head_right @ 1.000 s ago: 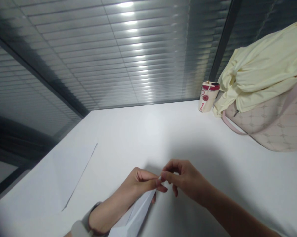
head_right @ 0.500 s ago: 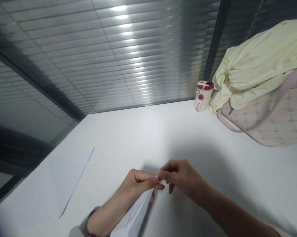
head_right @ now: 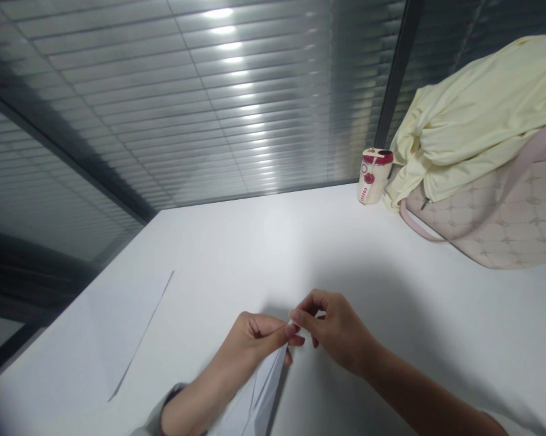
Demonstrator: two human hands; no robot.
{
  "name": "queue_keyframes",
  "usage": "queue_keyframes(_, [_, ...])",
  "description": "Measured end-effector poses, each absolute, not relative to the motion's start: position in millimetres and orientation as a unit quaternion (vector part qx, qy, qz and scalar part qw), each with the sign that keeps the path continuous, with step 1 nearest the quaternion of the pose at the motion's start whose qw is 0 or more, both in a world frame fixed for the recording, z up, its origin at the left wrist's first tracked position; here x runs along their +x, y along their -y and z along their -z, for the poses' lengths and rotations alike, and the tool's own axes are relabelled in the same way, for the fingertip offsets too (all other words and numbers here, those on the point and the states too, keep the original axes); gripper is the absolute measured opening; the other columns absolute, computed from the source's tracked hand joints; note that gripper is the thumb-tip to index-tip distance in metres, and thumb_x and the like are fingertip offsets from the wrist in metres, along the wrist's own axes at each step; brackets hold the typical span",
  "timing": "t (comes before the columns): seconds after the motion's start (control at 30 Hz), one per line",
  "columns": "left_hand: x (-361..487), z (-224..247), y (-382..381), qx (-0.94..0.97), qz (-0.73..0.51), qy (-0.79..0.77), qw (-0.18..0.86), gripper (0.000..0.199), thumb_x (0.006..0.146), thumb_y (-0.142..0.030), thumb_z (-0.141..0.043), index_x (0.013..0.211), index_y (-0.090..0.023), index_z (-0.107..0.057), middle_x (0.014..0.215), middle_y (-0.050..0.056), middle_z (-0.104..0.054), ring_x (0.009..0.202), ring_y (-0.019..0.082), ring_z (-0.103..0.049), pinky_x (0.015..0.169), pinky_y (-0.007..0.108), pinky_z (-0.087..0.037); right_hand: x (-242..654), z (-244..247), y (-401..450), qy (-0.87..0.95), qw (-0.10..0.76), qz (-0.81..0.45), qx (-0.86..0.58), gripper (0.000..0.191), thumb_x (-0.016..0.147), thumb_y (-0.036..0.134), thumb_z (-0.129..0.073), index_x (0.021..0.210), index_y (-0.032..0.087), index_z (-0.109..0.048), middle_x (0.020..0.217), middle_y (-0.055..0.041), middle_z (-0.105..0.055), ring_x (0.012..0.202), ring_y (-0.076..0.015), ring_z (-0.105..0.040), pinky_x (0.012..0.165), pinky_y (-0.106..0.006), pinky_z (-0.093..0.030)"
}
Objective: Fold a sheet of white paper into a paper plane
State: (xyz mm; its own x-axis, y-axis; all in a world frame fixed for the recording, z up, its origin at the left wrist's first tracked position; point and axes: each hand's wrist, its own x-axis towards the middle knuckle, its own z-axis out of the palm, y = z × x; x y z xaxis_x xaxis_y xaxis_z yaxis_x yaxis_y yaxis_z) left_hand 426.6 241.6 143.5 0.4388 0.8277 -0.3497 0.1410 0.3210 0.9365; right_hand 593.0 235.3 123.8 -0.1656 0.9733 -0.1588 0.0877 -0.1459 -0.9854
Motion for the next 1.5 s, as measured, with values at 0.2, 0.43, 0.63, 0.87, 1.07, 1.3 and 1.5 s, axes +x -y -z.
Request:
queue_keyframes(0.2, [427,-143,-240,0.527,-0.278,-0.437,0.674,0.036,0.082,-0.043,-0.065,0.07,-0.012,-0.077,0.063,0.008,-0.072,0.071,0.021,-0.066,0.075,0.03,-0.048,595,-123,-242,0.51,0.384,-0.604,-0.478,0.03,0.074,0.043,-0.068,0.067,0.015,-0.063,0.057,0.0009,-0.061,0.047,-0.0093,-0.049,0.046,-0.022,-0.04])
queue_keyframes(0.43, [426,-142,-242,0.52,-0.272,-0.444,0.677,0.033,0.08,-0.042,-0.067,0.072,-0.012,-0.078,0.059,0.006,-0.07,0.067,0.02,-0.065,0.073,0.029,-0.048,599,-128,-245,0.507,0.37,-0.626,-0.463,0.028,0.073,0.04,-0.07,0.067,0.013,-0.066,0.056,0.0004,-0.059,0.048,-0.0091,-0.047,0.044,-0.021,-0.038])
queue_keyframes(0.63, [426,-142,-244,0.523,-0.264,-0.438,0.682,0.033,0.079,-0.043,-0.068,0.075,-0.012,-0.078,0.063,0.006,-0.072,0.066,0.018,-0.065,0.075,0.029,-0.048,598,-125,-245,0.546,0.387,-0.567,-0.481,0.022,0.078,0.034,-0.065,0.068,0.014,-0.063,0.061,-0.0001,-0.062,0.048,-0.0089,-0.049,0.045,-0.02,-0.038])
queue_keyframes(0.87, [424,-140,-243,0.514,-0.259,-0.44,0.69,0.031,0.077,-0.041,-0.071,0.07,-0.011,-0.077,0.066,0.008,-0.073,0.064,0.018,-0.065,0.07,0.028,-0.048,598,-116,-247,0.551,0.407,-0.531,-0.498,0.028,0.081,0.04,-0.062,0.067,0.016,-0.058,0.053,0.0036,-0.054,0.044,-0.0086,-0.047,0.044,-0.021,-0.037])
queue_keyframes(1.07, [425,-139,-244,0.512,-0.275,-0.415,0.7,0.03,0.081,-0.038,-0.067,0.074,-0.011,-0.077,0.073,0.009,-0.074,0.068,0.019,-0.066,0.071,0.028,-0.048,595,-114,-249,0.521,0.397,-0.611,-0.444,0.034,0.079,0.047,-0.063,0.069,0.015,-0.061,0.059,-0.0001,-0.06,0.046,-0.0093,-0.051,0.043,-0.022,-0.039])
queue_keyframes(1.3, [422,-133,-245,0.507,-0.244,-0.411,0.717,0.025,0.075,-0.036,-0.074,0.074,-0.011,-0.077,0.072,0.009,-0.074,0.068,0.019,-0.066,0.071,0.028,-0.047,598,-114,-255,0.516,0.427,-0.542,-0.507,0.03,0.073,0.041,-0.069,0.061,0.016,-0.058,0.051,0.0023,-0.056,0.045,-0.0095,-0.049,0.043,-0.022,-0.039])
queue_keyframes(1.5, [420,-130,-246,0.469,-0.229,-0.406,0.75,0.028,0.074,-0.037,-0.074,0.072,-0.009,-0.077,0.069,0.01,-0.073,0.063,0.017,-0.064,0.067,0.028,-0.048,600,-116,-258,0.496,0.47,-0.529,-0.504,0.032,0.073,0.044,-0.069,0.062,0.017,-0.057,0.053,0.0017,-0.058,0.045,-0.0099,-0.05,0.045,-0.023,-0.042])
